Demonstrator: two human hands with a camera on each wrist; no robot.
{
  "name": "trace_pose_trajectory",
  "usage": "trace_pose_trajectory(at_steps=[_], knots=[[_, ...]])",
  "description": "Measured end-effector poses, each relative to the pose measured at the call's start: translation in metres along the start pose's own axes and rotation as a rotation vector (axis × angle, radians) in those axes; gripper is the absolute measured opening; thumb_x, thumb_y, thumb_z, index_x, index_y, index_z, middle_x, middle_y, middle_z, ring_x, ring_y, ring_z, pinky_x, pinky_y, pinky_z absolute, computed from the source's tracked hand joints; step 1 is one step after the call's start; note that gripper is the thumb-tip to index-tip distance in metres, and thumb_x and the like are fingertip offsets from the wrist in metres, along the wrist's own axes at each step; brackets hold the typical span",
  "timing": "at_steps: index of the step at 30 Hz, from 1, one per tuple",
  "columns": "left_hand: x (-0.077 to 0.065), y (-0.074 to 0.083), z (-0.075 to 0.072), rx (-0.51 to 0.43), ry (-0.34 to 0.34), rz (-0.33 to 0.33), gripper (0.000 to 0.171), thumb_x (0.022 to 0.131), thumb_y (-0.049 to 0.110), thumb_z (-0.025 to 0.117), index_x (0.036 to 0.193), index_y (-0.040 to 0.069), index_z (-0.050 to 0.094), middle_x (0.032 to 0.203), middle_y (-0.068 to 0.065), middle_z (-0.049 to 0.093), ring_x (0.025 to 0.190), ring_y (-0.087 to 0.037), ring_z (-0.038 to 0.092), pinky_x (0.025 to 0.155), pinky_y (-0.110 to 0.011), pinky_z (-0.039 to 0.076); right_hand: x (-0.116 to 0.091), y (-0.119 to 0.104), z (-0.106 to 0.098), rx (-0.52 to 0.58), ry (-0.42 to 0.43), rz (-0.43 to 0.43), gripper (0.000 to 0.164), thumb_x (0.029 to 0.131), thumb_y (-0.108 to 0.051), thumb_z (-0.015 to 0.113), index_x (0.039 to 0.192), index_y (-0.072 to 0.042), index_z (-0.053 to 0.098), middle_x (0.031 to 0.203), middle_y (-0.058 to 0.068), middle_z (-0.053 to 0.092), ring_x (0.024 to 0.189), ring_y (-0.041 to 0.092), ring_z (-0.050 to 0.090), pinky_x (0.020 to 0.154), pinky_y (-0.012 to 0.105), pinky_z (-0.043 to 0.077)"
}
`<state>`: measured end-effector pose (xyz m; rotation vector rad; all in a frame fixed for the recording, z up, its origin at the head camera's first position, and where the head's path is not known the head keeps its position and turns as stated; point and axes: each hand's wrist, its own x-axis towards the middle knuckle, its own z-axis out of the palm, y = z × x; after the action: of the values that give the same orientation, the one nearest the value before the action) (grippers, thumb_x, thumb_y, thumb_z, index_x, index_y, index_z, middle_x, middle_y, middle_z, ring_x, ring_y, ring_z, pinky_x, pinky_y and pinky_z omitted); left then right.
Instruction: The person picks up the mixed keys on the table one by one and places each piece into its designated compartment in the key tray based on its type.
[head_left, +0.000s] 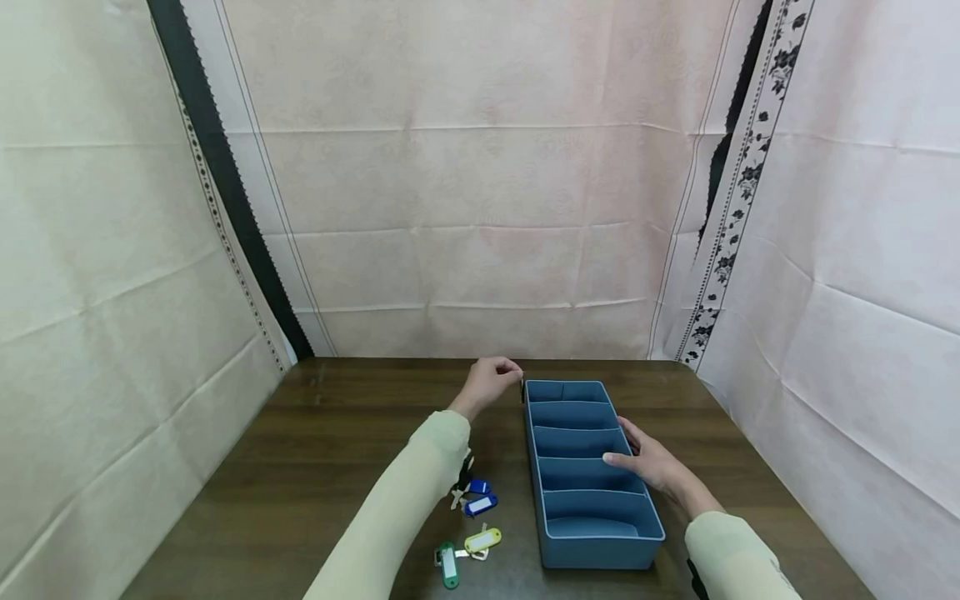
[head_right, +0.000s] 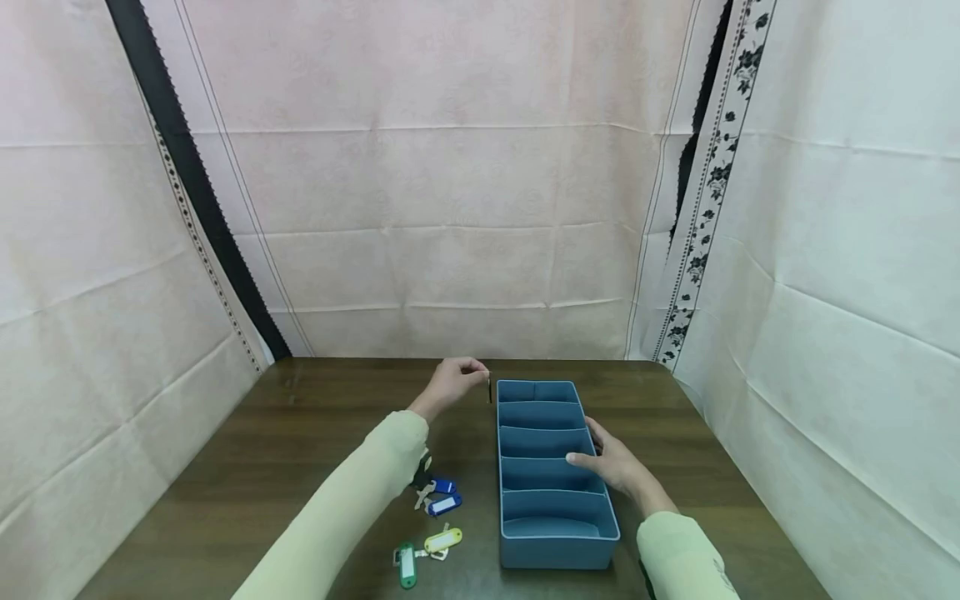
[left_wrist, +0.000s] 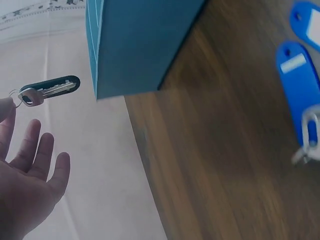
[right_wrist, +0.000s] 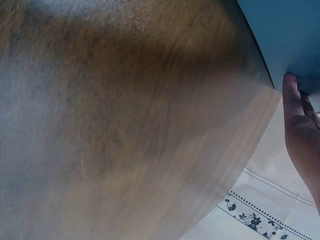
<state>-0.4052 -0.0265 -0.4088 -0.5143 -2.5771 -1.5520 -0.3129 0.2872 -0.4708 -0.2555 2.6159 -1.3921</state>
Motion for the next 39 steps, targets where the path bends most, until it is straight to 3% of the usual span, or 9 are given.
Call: trace_pose_trajectory(at_steps=[7,18,24,32,39], knots=[[0.004,0.013,0.020,-0.017,-0.017,0.019,0.018,0.097,0.024,0.067,0.102,0.009,0.075,0.097,0.003,0.069,0.089,-0.015,0.058,0.079,-0.034,0.049,-0.001,-0.001,0.000,0.013,0.009,0.024,0.087,0.095,-0.034,0.068,0.158,-0.006,0.014,0.158,0.029,0.021,0.143,0.051,0.020,0.107,0.069,0.021],[0.004,0.023,0.047,-0.054,-0.037,-0.037,0.012,0.097,0.024,0.066,0.099,0.017,0.075,0.095,0.005,0.067,0.087,-0.018,0.057,0.078,-0.034,0.051,0.001,0.001,0.000,0.009,0.023,0.052,0.089,0.095,-0.036,0.068,0.158,-0.007,0.013,0.157,0.030,0.021,0.142,0.052,0.020,0.106,0.070,0.022],[0.003,0.025,0.059,-0.058,-0.059,-0.039,0.014,0.097,0.024,0.066,0.103,0.015,0.075,0.096,0.006,0.067,0.088,-0.017,0.057,0.081,-0.035,0.050,0.002,0.001,0.001,0.000,0.032,0.069,0.092,0.093,-0.040,0.069,0.158,-0.007,0.013,0.157,0.030,0.022,0.141,0.053,0.021,0.105,0.071,0.023],[0.002,0.025,0.061,-0.046,-0.100,-0.029,0.013,0.096,0.023,0.068,0.105,0.018,0.075,0.098,0.006,0.067,0.090,-0.016,0.059,0.083,-0.034,0.052,0.002,0.001,0.003,0.002,0.033,0.078,0.092,0.093,-0.042,0.069,0.158,-0.008,0.013,0.157,0.029,0.022,0.141,0.052,0.022,0.104,0.072,0.023],[0.002,0.020,0.049,-0.032,-0.094,-0.029,0.012,0.096,0.021,0.068,0.105,0.016,0.075,0.099,0.005,0.067,0.090,-0.016,0.059,0.082,-0.033,0.052,0.001,0.001,0.001,-0.002,0.032,0.077,0.091,0.094,-0.039,0.068,0.159,-0.009,0.013,0.157,0.030,0.020,0.142,0.053,0.019,0.105,0.072,0.022]])
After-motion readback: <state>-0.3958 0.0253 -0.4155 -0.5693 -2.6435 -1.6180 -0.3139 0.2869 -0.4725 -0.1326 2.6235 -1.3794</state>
